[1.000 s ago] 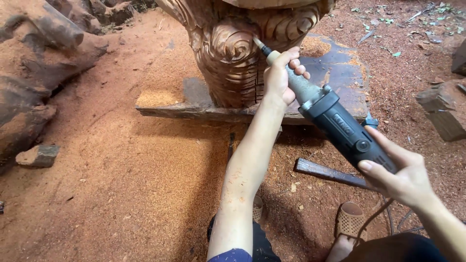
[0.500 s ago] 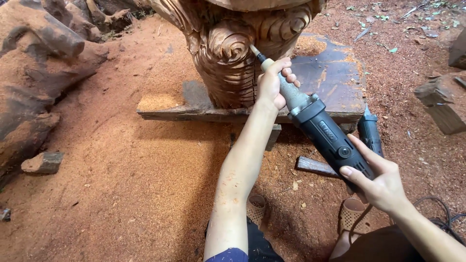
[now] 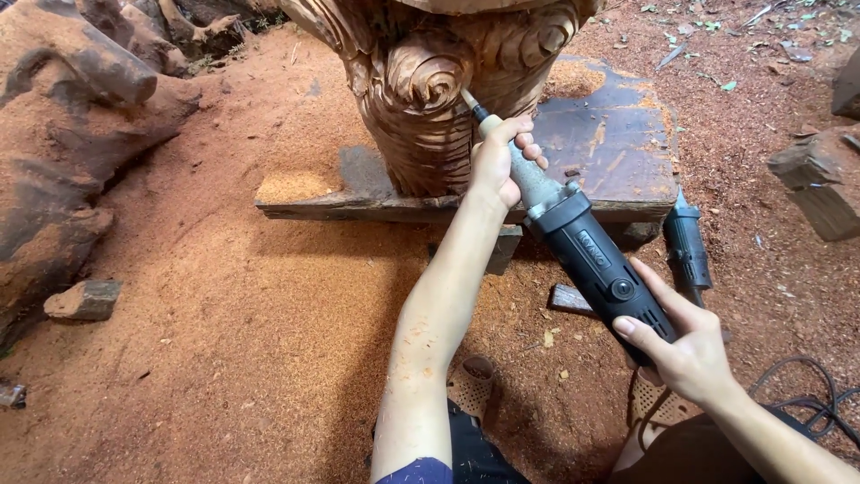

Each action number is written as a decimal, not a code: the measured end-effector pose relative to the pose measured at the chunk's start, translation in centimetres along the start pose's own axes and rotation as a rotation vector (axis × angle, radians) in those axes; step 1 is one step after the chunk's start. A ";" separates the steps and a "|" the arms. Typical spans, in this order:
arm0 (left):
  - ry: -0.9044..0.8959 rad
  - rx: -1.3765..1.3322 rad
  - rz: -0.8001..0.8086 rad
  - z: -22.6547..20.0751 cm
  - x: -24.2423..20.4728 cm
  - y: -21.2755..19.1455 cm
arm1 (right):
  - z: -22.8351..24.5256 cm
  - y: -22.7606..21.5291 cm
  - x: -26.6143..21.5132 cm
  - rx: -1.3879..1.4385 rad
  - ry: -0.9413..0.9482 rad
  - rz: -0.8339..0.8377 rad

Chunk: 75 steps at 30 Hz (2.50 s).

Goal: Carving intricate details into a large wooden sculpture using a power rotary tool

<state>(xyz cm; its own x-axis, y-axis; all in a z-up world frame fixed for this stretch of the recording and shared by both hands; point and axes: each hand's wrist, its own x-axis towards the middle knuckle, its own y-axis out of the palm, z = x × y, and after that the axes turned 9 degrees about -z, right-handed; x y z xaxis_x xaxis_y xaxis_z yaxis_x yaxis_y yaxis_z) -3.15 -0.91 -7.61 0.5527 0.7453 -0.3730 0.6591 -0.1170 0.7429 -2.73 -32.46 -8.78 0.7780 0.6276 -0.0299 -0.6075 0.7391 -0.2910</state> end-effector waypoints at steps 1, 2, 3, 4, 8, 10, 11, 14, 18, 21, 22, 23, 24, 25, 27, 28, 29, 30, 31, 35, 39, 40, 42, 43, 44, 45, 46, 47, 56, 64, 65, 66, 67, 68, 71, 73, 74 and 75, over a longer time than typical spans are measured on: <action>-0.004 0.002 0.011 0.0 0.0 -0.2 | -0.3 0.1 0.0 0.013 -0.009 -0.004; -0.008 0.004 0.023 0.0 0.1 -0.3 | -0.6 0.1 -0.1 0.026 -0.018 -0.009; -0.008 0.004 0.023 0.0 0.0 -0.4 | -0.5 0.2 -0.2 0.026 -0.019 -0.008; 0.002 0.006 0.018 0.0 0.0 -0.4 | -0.4 0.2 -0.3 0.040 -0.006 -0.005; 0.003 0.005 0.005 -0.2 -0.2 -0.7 | -0.7 0.4 -0.4 0.066 0.002 0.003; -0.009 0.005 0.003 -0.2 -0.1 -0.9 | -0.9 0.4 -0.4 0.060 0.004 0.005; -0.021 0.004 0.002 -0.2 -0.1 -1.0 | -0.9 0.5 -0.4 0.053 0.006 0.006; -0.016 0.020 0.001 -0.3 -0.1 -1.2 | -1.0 0.3 -0.4 -0.008 0.002 0.003; -0.032 0.011 0.013 -0.2 -0.1 -1.6 | -1.2 0.3 -0.3 0.014 0.002 -0.001; -0.049 0.014 0.043 -0.2 -0.7 -2.0 | -0.9 -0.3 -0.1 0.074 0.038 0.015; -0.053 0.003 0.030 -0.2 -0.9 -2.2 | -0.9 -0.7 0.0 0.051 0.069 0.039; -0.058 -0.007 0.017 -0.1 -1.0 -2.4 | -0.9 -1.2 0.2 0.028 0.100 0.063; -0.061 0.007 0.023 -0.4 -2.0 -2.2 | -1.8 -1.6 0.5 0.040 0.102 0.053; -0.039 0.016 -0.021 -0.7 -3.1 -2.1 | -2.7 -1.9 0.7 -0.034 -0.018 0.092; -0.022 0.033 -0.064 -0.6 -4.0 -2.0 | -3.8 -2.4 0.8 -0.107 -0.131 0.124; -0.023 0.021 -0.064 -0.3 -3.9 -2.2 | -3.9 -2.5 0.7 -0.100 -0.137 0.141; -0.024 0.009 -0.063 -0.1 -3.8 -2.5 | -4.0 -2.6 0.6 -0.092 -0.143 0.158; -0.025 0.008 -0.066 0.2 -3.6 -2.4 | -4.1 -2.9 0.7 -0.093 -0.141 0.160; -0.045 0.007 -0.055 0.5 -3.5 -2.4 | -4.1 -3.1 0.8 -0.114 -0.113 0.149; -0.086 0.002 0.016 2.1 -2.1 -2.5 | -3.9 -4.0 0.8 -0.138 -0.007 0.118; -0.095 0.000 0.049 2.7 -1.8 -1.8 | -4.6 -4.9 1.0 -0.155 -0.093 0.084; -0.097 0.013 0.056 2.7 -2.1 -1.5 | -4.5 -5.0 1.0 -0.149 -0.053 0.082; -0.106 0.027 0.066 2.6 -2.6 -1.0 | -4.6 -5.4 1.1 -0.143 -0.010 0.074; -0.099 0.035 0.066 2.6 -2.8 -0.7 | -4.8 -5.7 1.2 -0.151 -0.075 0.102; -0.088 0.042 0.064 2.3 -3.1 -0.6 | -4.9 -5.8 1.5 -0.158 -0.142 0.134; -0.089 0.043 0.064 2.4 -3.2 -0.4 | -4.6 -6.2 1.6 -0.158 -0.141 0.132; -0.088 0.031 0.084 2.3 -3.2 -0.4 | -4.1 -6.5 1.9 -0.052 -0.120 0.230; -0.088 0.019 0.104 2.2 -3.2 -0.3 | -3.6 -6.7 2.1 0.054 -0.097 0.328; -0.005 -0.094 0.166 2.5 -2.3 -0.3 | -3.7 -9.0 3.2 -0.072 -0.007 0.134; 0.030 -0.278 0.312 0.2 -0.3 0.6 | 3.8 -8.3 4.0 -0.215 -0.142 -0.002; 0.030 -0.298 0.328 -0.3 -0.3 0.7 | 4.6 -8.1 3.9 -0.198 -0.118 -0.016; 0.037 -0.304 0.329 -0.5 -0.3 0.8 | 5.5 -7.9 3.7 -0.201 -0.126 -0.011; 0.026 -0.335 0.344 -0.7 -0.3 0.9 | 6.4 -7.8 3.6 -0.270 -0.126 -0.024; 0.014 -0.364 0.358 -0.9 -0.3 1.0 | 7.2 -7.6 3.5 -0.338 -0.125 -0.039; -0.015 -0.388 0.353 -1.2 -0.1 1.2 | 8.9 -6.9 3.1 -0.334 -0.107 -0.026; -0.023 -0.399 0.364 -1.5 0.2 1.1 | 9.2 -6.7 3.2 -0.339 -0.105 -0.035; -0.040 -0.405 0.372 -1.6 0.3 1.2 | 9.3 -6.6 3.2 -0.341 -0.095 -0.047; -0.035 -0.406 0.379 -0.6 1.1 0.4 | 8.9 -6.6 3.0 -0.340 -0.103 -0.050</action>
<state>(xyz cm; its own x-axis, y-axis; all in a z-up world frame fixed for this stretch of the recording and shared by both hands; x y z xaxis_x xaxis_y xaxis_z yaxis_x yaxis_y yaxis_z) -2.62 0.24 -7.43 0.7343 0.6769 -0.0510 0.1654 -0.1055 0.9806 2.17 -33.29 1.58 0.7745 0.6270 0.0841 -0.4673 0.6567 -0.5919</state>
